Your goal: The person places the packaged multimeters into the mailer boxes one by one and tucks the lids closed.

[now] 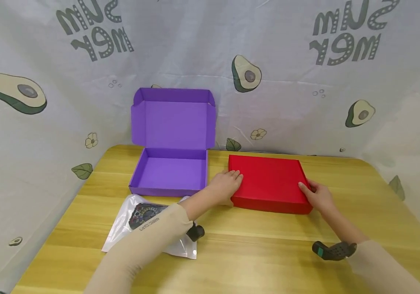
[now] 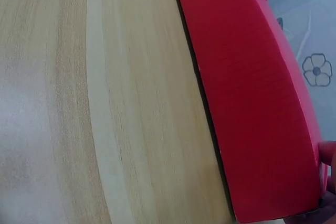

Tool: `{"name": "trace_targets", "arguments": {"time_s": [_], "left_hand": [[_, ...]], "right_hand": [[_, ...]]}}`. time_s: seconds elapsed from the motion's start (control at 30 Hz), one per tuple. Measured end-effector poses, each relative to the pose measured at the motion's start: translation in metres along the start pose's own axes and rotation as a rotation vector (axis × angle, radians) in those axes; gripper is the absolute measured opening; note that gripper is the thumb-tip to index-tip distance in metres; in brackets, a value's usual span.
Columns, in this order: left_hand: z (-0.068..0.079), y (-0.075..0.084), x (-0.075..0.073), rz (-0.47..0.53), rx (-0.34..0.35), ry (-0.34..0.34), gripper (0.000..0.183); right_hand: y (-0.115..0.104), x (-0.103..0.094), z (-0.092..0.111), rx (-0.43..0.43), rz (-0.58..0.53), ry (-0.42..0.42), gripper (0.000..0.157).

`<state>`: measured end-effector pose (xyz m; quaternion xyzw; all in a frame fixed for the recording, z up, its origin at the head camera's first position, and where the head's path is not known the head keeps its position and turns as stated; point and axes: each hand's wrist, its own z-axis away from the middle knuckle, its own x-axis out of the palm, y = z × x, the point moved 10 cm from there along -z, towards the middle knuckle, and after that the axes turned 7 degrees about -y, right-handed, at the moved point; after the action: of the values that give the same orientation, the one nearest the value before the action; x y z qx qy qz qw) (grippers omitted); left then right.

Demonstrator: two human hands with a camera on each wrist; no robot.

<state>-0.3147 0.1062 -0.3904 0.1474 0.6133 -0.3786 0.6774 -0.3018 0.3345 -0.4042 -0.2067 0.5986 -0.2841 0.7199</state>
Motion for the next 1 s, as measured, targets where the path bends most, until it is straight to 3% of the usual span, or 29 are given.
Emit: {"name": "trace_targets", "arguments": {"time_s": [0.17,0.33,0.43,0.53,0.77,1.0], "left_hand": [[0.008,-0.006,-0.003,0.123,0.039,0.042,0.09],[0.02,-0.019,-0.019,0.312,0.062,0.16,0.082],[0.027,-0.029,-0.024,0.385,0.052,0.222,0.076],[0.035,-0.038,-0.022,0.421,0.039,0.245,0.071],[0.059,-0.063,-0.008,0.474,0.0,0.248,0.071],[0.092,-0.091,-0.002,0.505,-0.066,0.26,0.074]], "right_hand": [[-0.014,-0.003,0.003,-0.078,0.095,0.094,0.065],[-0.044,-0.012,0.016,-0.206,0.122,0.297,0.058],[-0.066,-0.013,0.021,-0.276,0.087,0.372,0.052],[-0.084,-0.006,0.019,-0.305,0.0,0.359,0.049],[-0.112,0.031,0.008,-0.232,-0.164,0.219,0.055],[-0.154,0.073,0.0,-0.281,-0.288,0.081,0.056]]}}
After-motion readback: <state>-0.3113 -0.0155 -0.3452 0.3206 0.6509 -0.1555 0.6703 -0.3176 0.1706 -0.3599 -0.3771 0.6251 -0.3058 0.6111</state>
